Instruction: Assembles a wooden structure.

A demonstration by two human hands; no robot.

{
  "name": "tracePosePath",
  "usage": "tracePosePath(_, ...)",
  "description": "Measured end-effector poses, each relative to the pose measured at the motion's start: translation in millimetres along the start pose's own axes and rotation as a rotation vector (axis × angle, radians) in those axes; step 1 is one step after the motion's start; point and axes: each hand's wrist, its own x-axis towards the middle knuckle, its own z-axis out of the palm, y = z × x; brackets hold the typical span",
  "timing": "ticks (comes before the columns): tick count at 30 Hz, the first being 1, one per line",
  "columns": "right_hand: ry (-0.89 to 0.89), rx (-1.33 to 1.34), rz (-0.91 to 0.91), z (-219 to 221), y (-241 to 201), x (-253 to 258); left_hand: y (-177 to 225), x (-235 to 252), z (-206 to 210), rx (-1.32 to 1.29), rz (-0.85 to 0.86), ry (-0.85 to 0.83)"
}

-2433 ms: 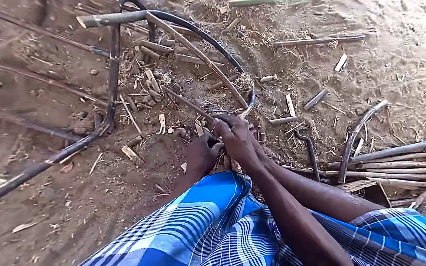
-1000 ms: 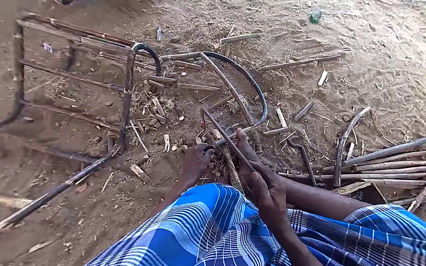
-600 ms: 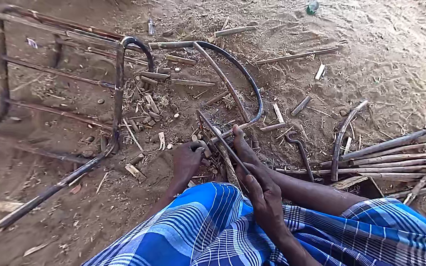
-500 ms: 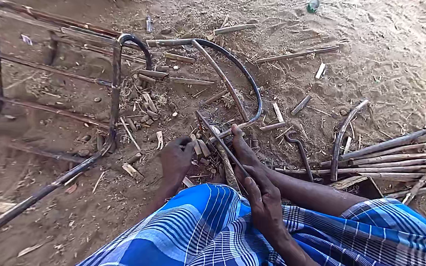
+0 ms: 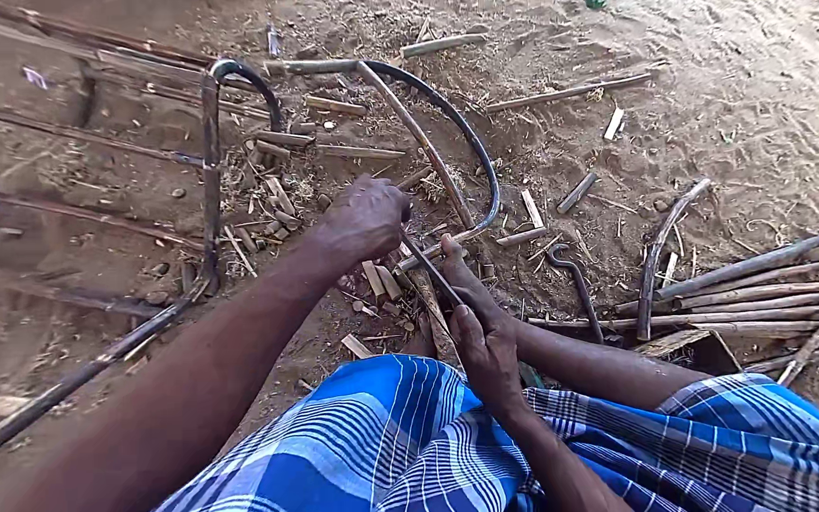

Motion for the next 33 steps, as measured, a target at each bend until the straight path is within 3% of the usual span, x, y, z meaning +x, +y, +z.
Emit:
tracePosePath(7,-0.051,0.03,0.045,-4.4,-4.6,-3.9,-27.1,14.7,12.0,-0.016,0.268,-0.254)
tracePosePath(14,-0.045,-0.002,-0.025,-13.1,-7.4,-12.3,-42.6,4.4,24.9,-0.005,0.456,0.006)
tracePosePath(18,-0.052,-0.089,-0.097,-14.1,-6.8,-14.2,-47.3,-13.9,30.1,-0.038,0.479,0.136)
tracePosePath(22,-0.055,-0.203,-0.167,-2.4,-8.7,-5.5,-63.4,-35.1,32.4,-0.206,0.263,0.374)
tracePosePath(25,0.015,-0.262,-0.268,35.6,0.5,30.2,-78.6,-50.7,36.5,-0.322,0.05,0.549)
tracePosePath(28,0.046,-0.367,-0.238,69.8,0.2,80.0,-93.5,-63.5,48.6,-0.416,-0.096,0.66)
tracePosePath(33,-0.01,-0.287,-0.174,87.6,-2.9,103.8,-82.0,-78.6,83.3,-0.559,-0.232,0.715)
